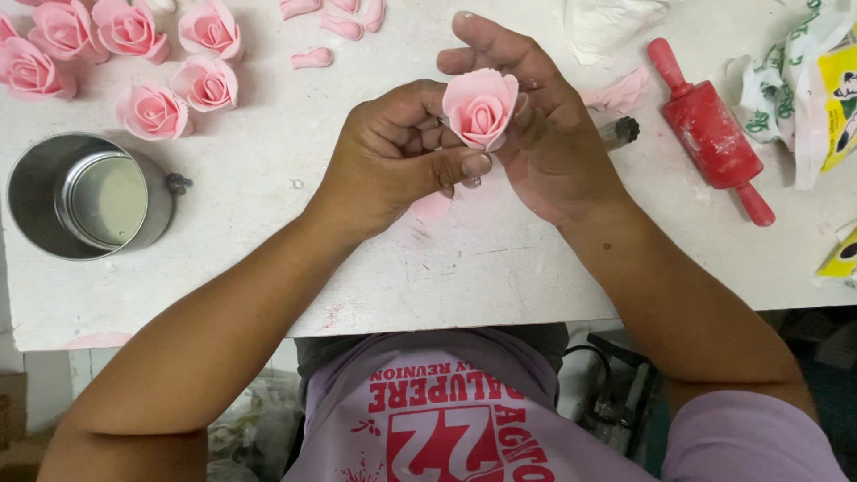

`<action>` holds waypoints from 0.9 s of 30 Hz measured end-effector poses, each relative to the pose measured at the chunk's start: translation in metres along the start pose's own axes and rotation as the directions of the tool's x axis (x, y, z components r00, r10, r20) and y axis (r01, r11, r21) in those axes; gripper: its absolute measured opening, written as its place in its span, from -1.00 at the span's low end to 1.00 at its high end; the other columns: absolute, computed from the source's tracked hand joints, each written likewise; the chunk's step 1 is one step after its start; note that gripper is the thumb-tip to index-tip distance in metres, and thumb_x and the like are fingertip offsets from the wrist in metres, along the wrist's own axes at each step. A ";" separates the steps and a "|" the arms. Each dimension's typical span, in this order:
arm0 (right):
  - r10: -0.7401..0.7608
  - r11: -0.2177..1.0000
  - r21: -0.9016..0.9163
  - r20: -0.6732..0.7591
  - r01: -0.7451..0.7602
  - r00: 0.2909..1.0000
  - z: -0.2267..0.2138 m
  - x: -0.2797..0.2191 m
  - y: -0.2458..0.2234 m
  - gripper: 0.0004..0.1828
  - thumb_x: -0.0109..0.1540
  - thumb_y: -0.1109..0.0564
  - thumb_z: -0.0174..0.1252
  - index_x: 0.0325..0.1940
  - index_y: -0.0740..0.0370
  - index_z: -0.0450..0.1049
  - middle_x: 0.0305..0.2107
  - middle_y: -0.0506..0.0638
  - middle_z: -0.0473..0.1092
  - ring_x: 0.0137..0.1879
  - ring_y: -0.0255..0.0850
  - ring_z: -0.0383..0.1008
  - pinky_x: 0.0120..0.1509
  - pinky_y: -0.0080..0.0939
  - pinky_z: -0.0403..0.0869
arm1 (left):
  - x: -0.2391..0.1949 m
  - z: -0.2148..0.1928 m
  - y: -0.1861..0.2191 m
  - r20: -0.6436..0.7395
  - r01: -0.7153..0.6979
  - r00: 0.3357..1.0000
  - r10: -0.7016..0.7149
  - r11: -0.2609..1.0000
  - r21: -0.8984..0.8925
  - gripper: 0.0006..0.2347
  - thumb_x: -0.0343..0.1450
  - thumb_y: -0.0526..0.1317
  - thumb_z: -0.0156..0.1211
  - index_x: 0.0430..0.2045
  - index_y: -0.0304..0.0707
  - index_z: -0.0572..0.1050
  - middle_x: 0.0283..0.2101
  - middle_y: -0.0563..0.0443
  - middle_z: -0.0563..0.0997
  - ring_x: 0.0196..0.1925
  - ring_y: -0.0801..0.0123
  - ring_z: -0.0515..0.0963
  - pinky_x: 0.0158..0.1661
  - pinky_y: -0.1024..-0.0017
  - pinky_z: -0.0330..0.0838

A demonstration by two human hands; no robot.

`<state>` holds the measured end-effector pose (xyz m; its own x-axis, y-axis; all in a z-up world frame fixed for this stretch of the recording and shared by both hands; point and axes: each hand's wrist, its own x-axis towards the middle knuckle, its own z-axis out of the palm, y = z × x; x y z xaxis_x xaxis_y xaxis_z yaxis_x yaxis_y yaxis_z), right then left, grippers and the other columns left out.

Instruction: The person assembles a pink fondant rose by wrapping thin petals around a central bud and shaping them with fingers. They then roll out more pink fondant, cut a circular piece, and use a small brush to apply a liquid to the edges of the cutout.

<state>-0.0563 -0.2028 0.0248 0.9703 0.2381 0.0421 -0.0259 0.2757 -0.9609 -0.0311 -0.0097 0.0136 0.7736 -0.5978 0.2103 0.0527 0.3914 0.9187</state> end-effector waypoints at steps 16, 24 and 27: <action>0.124 0.987 0.111 -0.054 -0.117 0.991 0.016 0.002 -0.007 0.11 0.08 -0.42 0.31 0.53 0.21 0.16 0.17 0.05 0.44 0.17 -0.28 0.50 0.20 -0.33 0.56 | 0.001 0.000 0.000 -0.065 0.018 0.998 -0.012 0.996 0.089 -0.83 0.40 -0.29 0.38 -0.18 -0.27 0.58 -0.45 0.07 0.59 -0.44 0.59 0.56 -0.39 0.65 0.64; 0.047 0.998 0.037 -0.060 -0.044 0.997 0.016 -0.001 -0.004 0.25 0.02 -0.51 0.33 0.57 0.21 0.08 0.22 0.10 0.41 0.24 -0.28 0.47 0.24 -0.32 0.53 | 0.001 0.003 0.001 -0.083 0.068 0.995 -0.063 0.996 0.053 -0.83 0.40 -0.27 0.38 -0.20 -0.22 0.55 -0.41 0.15 0.57 -0.40 0.62 0.57 -0.41 0.68 0.58; 0.016 1.000 -0.019 -0.035 -0.017 0.999 0.015 -0.001 -0.002 0.15 0.11 -0.53 0.23 0.55 0.19 0.11 0.24 0.10 0.40 0.29 -0.27 0.45 0.38 -0.31 0.49 | 0.001 0.003 0.003 -0.074 0.056 0.996 -0.050 0.995 0.077 -0.83 0.41 -0.24 0.37 -0.20 -0.23 0.55 -0.43 0.15 0.55 -0.41 0.62 0.55 -0.41 0.67 0.59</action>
<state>-0.0613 -0.1896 0.0309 0.9775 0.2103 0.0168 -0.0380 0.2542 -0.9664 -0.0317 -0.0114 0.0180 0.8146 -0.5632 0.1387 0.0470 0.3025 0.9520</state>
